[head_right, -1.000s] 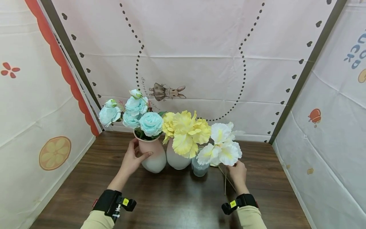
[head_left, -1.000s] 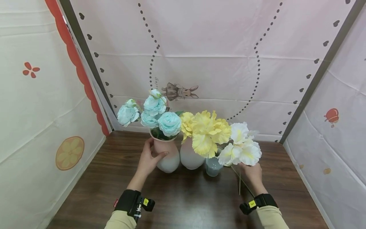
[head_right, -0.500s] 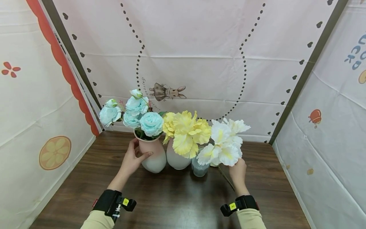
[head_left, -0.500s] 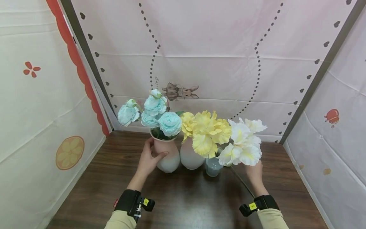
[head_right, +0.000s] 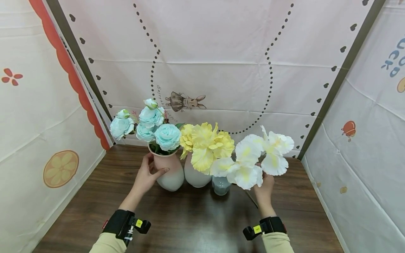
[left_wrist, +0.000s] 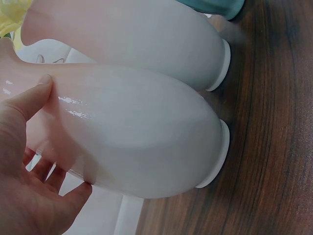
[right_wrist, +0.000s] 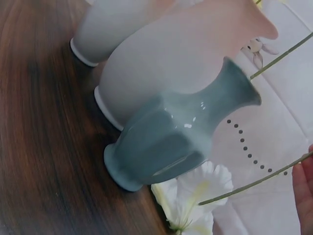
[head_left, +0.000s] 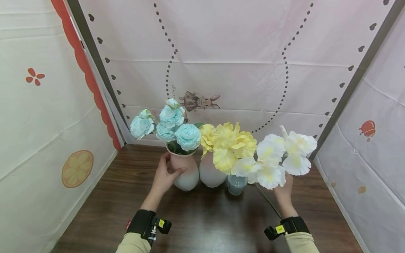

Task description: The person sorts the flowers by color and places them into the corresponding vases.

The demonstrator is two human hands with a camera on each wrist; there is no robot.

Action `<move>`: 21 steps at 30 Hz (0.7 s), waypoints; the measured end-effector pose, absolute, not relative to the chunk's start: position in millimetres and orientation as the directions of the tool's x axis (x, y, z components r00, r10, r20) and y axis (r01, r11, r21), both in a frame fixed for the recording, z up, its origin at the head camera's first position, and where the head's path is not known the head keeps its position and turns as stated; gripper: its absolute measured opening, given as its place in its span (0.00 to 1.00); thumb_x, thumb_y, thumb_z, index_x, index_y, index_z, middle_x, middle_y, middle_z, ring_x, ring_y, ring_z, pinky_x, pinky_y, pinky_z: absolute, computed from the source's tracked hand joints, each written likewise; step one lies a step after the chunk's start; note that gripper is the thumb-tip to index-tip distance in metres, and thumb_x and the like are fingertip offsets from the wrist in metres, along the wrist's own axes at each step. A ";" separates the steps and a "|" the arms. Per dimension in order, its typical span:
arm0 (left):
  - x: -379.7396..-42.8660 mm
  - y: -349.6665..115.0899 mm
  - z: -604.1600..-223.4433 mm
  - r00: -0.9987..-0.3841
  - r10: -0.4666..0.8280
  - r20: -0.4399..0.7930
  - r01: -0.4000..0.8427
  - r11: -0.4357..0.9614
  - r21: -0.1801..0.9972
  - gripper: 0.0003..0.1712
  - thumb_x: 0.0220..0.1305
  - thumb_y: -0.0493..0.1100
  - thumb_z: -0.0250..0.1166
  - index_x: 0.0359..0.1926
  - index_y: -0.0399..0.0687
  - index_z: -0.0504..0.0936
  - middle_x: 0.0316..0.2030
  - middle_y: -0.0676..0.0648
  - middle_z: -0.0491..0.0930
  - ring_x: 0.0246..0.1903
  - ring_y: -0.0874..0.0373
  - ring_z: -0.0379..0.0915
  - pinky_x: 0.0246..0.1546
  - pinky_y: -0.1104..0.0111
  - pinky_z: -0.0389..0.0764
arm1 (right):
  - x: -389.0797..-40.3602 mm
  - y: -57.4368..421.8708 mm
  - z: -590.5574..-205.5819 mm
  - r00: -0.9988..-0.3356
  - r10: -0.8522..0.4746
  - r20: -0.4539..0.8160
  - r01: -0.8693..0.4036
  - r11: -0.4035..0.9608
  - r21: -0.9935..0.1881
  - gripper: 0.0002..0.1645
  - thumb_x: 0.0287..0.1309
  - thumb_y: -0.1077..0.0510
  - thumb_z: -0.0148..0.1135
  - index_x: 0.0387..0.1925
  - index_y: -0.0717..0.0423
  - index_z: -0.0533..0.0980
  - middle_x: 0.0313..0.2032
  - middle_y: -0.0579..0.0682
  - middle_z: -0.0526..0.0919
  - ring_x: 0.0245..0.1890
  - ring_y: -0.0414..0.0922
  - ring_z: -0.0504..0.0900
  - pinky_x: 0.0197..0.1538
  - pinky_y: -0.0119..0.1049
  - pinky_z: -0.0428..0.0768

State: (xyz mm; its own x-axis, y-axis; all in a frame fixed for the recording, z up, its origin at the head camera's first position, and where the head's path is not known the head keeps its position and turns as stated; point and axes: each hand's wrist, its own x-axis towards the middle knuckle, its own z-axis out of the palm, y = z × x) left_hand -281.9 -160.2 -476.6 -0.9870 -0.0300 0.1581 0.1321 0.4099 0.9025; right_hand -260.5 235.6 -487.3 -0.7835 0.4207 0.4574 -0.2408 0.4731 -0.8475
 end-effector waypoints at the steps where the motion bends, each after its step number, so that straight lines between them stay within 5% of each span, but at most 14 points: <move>1: -281.9 -160.1 -476.6 -0.987 -0.030 0.158 0.132 0.410 0.902 0.52 0.60 0.50 0.73 0.74 0.46 0.51 0.73 0.39 0.57 0.74 0.43 0.55 0.74 0.48 0.61 | -259.8 235.3 -486.7 -0.780 0.438 0.446 -0.273 0.402 -0.874 0.06 0.60 0.71 0.58 0.37 0.72 0.78 0.24 0.45 0.83 0.27 0.28 0.75 0.33 0.15 0.71; 4: -282.2 -159.5 -476.8 -0.986 -0.032 0.161 0.134 0.411 0.902 0.51 0.60 0.50 0.73 0.74 0.45 0.51 0.73 0.39 0.57 0.74 0.43 0.55 0.74 0.48 0.61 | -258.3 233.8 -483.7 -0.770 0.438 0.464 -0.401 0.234 -0.886 0.12 0.61 0.74 0.54 0.34 0.57 0.78 0.23 0.30 0.78 0.26 0.25 0.74 0.32 0.16 0.72; 6: -282.5 -159.0 -477.1 -0.986 -0.032 0.164 0.136 0.418 0.898 0.51 0.60 0.50 0.73 0.75 0.45 0.51 0.73 0.39 0.57 0.74 0.43 0.55 0.75 0.48 0.61 | -257.7 233.0 -481.3 -0.743 0.443 0.502 -0.495 0.141 -0.857 0.19 0.61 0.76 0.54 0.36 0.49 0.78 0.28 0.29 0.80 0.31 0.27 0.77 0.35 0.16 0.75; 13: -282.6 -157.8 -477.5 -0.986 -0.034 0.164 0.134 0.429 0.893 0.52 0.61 0.50 0.72 0.75 0.45 0.50 0.73 0.39 0.57 0.74 0.43 0.54 0.75 0.49 0.62 | -255.8 232.1 -468.9 -0.619 0.472 0.628 -0.709 0.009 -0.705 0.06 0.64 0.76 0.53 0.42 0.78 0.72 0.40 0.42 0.84 0.40 0.36 0.82 0.40 0.20 0.80; 21: -281.9 -159.0 -477.8 -0.987 -0.030 0.157 0.130 0.416 0.900 0.52 0.60 0.51 0.73 0.75 0.46 0.50 0.73 0.39 0.57 0.74 0.43 0.54 0.74 0.48 0.62 | -240.1 228.0 -458.0 -0.634 0.433 0.641 -0.706 0.014 -0.708 0.09 0.67 0.74 0.52 0.43 0.82 0.67 0.41 0.45 0.84 0.44 0.39 0.82 0.43 0.22 0.81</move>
